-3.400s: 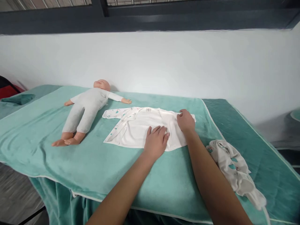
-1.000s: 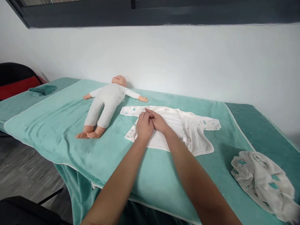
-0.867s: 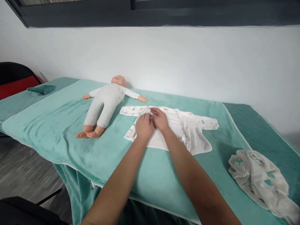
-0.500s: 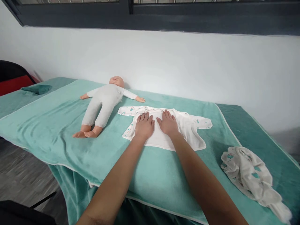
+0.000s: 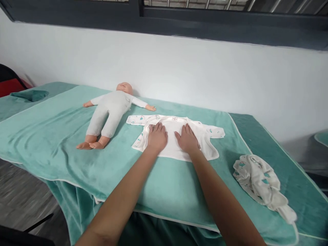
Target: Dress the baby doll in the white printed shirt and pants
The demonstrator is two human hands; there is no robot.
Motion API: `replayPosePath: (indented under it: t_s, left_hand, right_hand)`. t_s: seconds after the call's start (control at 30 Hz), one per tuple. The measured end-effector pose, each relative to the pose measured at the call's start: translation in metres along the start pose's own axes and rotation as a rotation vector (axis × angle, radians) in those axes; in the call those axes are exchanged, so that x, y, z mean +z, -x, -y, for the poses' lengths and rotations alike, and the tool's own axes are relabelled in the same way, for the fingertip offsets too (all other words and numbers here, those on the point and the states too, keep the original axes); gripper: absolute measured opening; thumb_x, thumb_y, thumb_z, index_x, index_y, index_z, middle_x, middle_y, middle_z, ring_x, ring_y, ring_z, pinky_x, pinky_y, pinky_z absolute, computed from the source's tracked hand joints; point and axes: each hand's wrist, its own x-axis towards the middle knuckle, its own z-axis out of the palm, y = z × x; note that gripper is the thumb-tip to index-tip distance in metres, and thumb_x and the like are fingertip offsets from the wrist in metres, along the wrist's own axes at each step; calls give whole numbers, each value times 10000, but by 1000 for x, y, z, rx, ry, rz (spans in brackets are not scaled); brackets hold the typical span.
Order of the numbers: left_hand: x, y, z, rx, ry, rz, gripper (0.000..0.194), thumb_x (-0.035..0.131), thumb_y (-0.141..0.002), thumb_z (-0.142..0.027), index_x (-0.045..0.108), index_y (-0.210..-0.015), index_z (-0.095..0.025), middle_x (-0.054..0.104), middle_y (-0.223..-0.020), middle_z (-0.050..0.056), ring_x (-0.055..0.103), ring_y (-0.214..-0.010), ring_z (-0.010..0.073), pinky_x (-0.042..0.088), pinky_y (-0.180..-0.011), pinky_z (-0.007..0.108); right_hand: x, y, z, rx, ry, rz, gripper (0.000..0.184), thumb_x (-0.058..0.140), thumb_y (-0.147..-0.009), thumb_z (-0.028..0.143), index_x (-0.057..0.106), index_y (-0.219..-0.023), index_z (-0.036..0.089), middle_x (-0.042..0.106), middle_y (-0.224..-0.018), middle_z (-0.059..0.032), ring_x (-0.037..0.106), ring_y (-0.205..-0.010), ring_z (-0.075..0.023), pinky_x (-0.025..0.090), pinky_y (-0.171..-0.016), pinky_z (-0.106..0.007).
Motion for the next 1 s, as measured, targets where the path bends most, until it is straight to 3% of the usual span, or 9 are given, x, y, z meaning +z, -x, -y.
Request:
replayPosePath:
  t_s: [0.17,0.27,0.4,0.5,0.73,0.83,0.93,1.0]
  left_hand:
    - [-2,24,-6,85,56,-11,517,308,-1023,-295,501,-1433,-46,458,-1550,185,382,-1479,281,271,-1242,470]
    - [-11,42,-4,118,143,-46,430,343,-1022,-291,605,-1310,-107,529,-1498,155,463,-1414,263,352,-1189,428]
    - [-26,63,-3,165,176,-55,359,366,-1025,-324,684,-931,-186,724,-1057,95,643,-1029,230,479,-926,380]
    - [-32,74,-5,125,109,-61,393,375,-1025,-344,644,-777,-198,696,-827,67,634,-835,221,441,-777,367]
    - [-32,79,-7,60,87,-76,400,397,-1016,-347,615,-712,-205,691,-755,45,624,-757,199,312,-641,330]
    - [-30,78,-6,50,94,-81,411,402,-1012,-360,592,-681,-207,680,-732,39,614,-739,192,287,-625,330]
    - [-28,78,-5,40,110,-83,432,396,-1012,-377,562,-651,-208,659,-698,32,597,-715,184,273,-614,327]
    - [-28,77,-5,29,118,-83,441,387,-1014,-385,556,-647,-208,654,-694,33,590,-710,180,269,-611,323]
  right_hand:
    - [2,21,-3,-148,41,-73,729,289,-1037,478,304,-1546,-43,241,-1629,-245,180,-1548,-319,191,-1250,-456]
    - [2,37,-3,-233,57,-69,690,289,-1044,455,329,-1543,-20,257,-1628,-224,199,-1545,-310,207,-1245,-481]
    - [0,67,-3,-381,25,-53,637,282,-1053,445,361,-1549,53,269,-1637,-163,212,-1547,-264,210,-1254,-472]
    - [-3,91,-3,-487,-13,-38,601,297,-1055,434,381,-1547,99,280,-1638,-134,225,-1545,-247,213,-1259,-480]
    - [-17,142,-14,-654,-162,58,572,418,-1030,420,367,-1558,205,339,-1627,-55,301,-1517,-207,282,-1253,-467]
    - [-22,151,-37,-591,-197,-30,503,434,-986,244,465,-1489,248,434,-1576,-32,393,-1460,-204,332,-1228,-451]
    - [-26,149,-66,-369,-138,-256,483,411,-912,118,578,-1358,198,556,-1446,-99,500,-1340,-259,405,-1149,-469]
    - [-29,143,-80,-249,-69,-323,427,431,-893,117,623,-1269,184,619,-1331,-130,554,-1237,-293,457,-1064,-468]
